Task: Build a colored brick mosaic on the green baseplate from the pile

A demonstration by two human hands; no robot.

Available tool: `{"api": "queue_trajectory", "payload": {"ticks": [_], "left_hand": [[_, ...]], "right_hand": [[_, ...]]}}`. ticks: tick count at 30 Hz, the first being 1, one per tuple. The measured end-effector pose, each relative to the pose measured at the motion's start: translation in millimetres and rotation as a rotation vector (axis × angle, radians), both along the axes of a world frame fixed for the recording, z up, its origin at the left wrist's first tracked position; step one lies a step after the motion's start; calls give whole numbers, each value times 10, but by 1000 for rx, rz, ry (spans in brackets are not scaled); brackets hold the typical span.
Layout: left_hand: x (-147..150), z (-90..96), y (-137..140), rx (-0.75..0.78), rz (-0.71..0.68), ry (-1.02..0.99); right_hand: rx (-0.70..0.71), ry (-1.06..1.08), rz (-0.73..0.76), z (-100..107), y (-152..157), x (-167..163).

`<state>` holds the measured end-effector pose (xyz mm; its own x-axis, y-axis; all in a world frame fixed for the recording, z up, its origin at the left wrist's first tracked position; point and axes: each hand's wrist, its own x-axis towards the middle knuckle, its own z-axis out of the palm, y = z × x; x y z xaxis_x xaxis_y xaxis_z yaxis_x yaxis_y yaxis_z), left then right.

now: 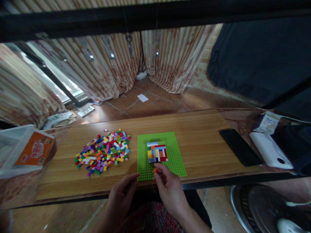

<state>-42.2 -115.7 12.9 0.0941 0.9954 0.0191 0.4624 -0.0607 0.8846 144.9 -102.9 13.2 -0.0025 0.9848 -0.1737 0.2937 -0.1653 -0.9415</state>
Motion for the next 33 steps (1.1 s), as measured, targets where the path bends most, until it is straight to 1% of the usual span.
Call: {"api": "queue_trajectory", "payload": {"ticks": [4,6,10,13,17,21,26,29,33], "left_hand": [[124,38,128,40,-61,21],[174,57,198,77,-82,41],[262,93,323,129,-92,60],[309,107,382,126,-98,73],[351,100,421,88,-138,108],[393,90,446,56,-189,150],[430,66,475,122,-227,227],[436,42,481,162,-237,270],[428,22,466,165,-240,295]], "right_hand": [[70,-76,-54,-32,92,182],[160,-137,-46,-45,171,217],[410,-237,-38,-123,326,217],[497,-260,-63,-213,395,200],[527,-303,-78,-289,413,197],[535,-298,-85,-293,404,209],[528,-363,-47,-275,415,228],[507,-374,-59,-257,420,234],[467,-350,-86,-222,403,240]]}}
